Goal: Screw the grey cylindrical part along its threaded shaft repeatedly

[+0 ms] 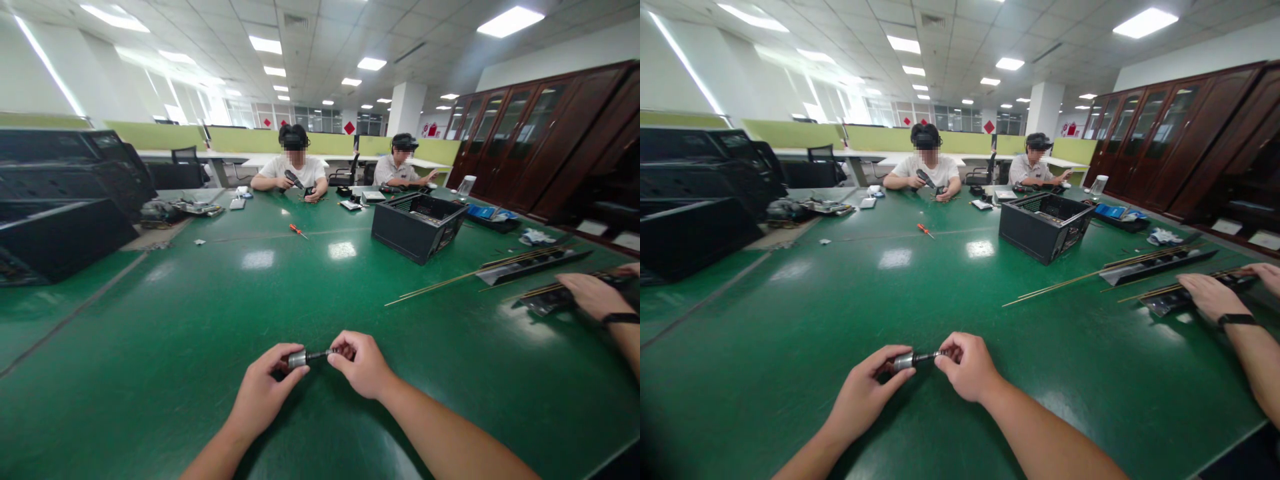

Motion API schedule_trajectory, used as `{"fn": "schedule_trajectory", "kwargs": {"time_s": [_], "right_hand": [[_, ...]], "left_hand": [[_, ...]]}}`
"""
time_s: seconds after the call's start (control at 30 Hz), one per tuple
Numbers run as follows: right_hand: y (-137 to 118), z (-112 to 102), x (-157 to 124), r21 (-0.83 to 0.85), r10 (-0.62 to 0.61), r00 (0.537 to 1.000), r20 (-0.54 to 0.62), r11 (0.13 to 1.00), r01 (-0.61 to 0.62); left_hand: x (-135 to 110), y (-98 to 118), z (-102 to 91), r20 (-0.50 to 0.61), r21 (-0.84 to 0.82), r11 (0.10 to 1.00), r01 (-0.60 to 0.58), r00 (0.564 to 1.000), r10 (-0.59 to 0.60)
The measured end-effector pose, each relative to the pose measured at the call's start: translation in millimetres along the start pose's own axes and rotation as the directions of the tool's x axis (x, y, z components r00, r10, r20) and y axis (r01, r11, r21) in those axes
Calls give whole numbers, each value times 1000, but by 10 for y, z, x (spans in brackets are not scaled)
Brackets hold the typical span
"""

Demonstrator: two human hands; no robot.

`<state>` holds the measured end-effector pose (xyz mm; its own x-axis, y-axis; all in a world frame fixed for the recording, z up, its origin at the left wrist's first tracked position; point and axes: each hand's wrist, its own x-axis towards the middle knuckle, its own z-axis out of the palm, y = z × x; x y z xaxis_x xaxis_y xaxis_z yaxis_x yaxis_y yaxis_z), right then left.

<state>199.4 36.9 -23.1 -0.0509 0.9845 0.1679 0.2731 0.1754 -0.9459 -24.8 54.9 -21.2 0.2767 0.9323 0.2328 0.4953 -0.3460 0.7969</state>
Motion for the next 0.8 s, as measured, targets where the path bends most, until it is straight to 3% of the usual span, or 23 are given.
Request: {"fn": "schedule_trajectory", "kwargs": {"time_s": [0.8], "right_hand": [[-4, -19, 3, -21, -2, 1000, -14, 1000, 2]], "left_hand": [[6, 50, -6, -5, 15, 1000, 2, 1000, -2]]}}
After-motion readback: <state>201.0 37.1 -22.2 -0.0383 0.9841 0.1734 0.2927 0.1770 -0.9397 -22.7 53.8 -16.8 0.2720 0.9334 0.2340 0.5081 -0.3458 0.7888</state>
